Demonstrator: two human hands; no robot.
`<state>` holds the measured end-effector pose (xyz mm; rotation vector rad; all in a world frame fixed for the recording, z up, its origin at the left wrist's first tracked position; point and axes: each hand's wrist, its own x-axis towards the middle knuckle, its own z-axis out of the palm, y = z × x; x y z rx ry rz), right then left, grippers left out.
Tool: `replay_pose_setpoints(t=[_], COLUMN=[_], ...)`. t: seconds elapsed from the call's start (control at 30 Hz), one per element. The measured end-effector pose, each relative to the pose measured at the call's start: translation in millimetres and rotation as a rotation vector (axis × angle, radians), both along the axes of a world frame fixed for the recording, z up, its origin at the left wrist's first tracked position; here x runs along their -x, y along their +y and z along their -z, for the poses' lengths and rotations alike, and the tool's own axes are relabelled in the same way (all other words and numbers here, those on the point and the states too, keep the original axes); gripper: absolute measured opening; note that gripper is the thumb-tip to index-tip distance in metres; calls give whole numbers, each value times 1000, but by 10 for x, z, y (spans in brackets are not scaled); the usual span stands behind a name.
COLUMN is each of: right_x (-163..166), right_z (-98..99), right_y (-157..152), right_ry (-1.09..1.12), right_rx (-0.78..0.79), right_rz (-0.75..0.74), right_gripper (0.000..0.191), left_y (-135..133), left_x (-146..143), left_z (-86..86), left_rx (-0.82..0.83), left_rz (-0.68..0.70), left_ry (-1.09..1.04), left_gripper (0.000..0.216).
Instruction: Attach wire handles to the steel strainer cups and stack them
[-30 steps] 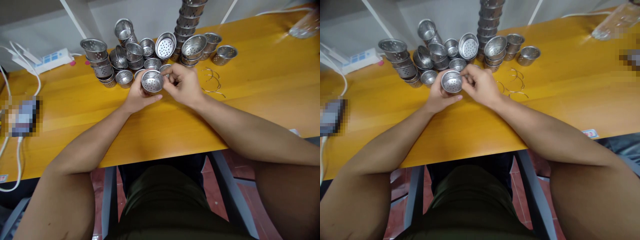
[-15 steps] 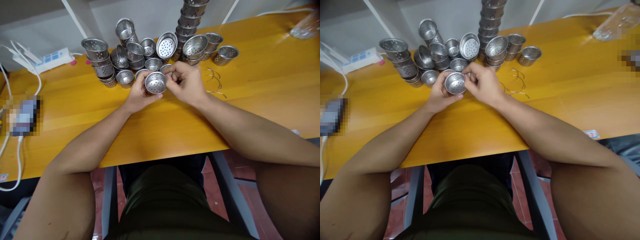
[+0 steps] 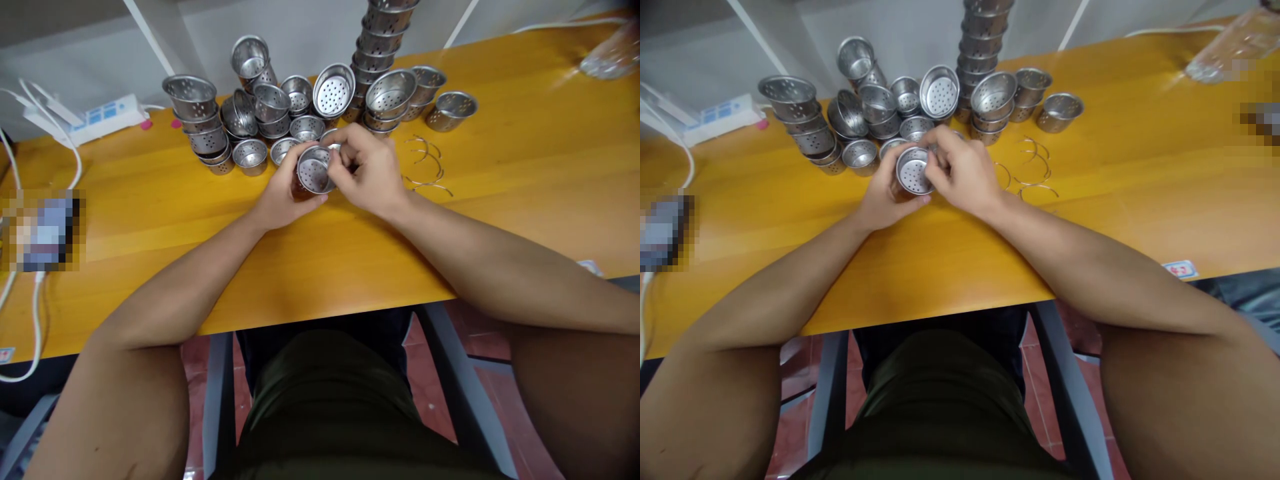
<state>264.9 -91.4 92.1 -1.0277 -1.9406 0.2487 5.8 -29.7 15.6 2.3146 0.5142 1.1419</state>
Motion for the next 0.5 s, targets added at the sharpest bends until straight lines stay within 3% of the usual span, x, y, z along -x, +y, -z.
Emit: replay_pose_setpoints(t=[0.13, 0.33, 0.5], right_x=[88, 106, -168], right_z=[-23, -13, -244], right_y=[-117, -136, -72], right_ry=[-21, 55, -8], right_rx=[12, 70, 204], right_rz=[-3, -113, -398], right_gripper=[30, 41, 42], left_y=[-13, 12, -88], left_x=[-7, -7, 0], left_z=[15, 31, -84], left_rx=[-89, -75, 58], left_rz=[2, -7, -67], left_ry=[10, -15, -54], left_gripper=[132, 123, 121])
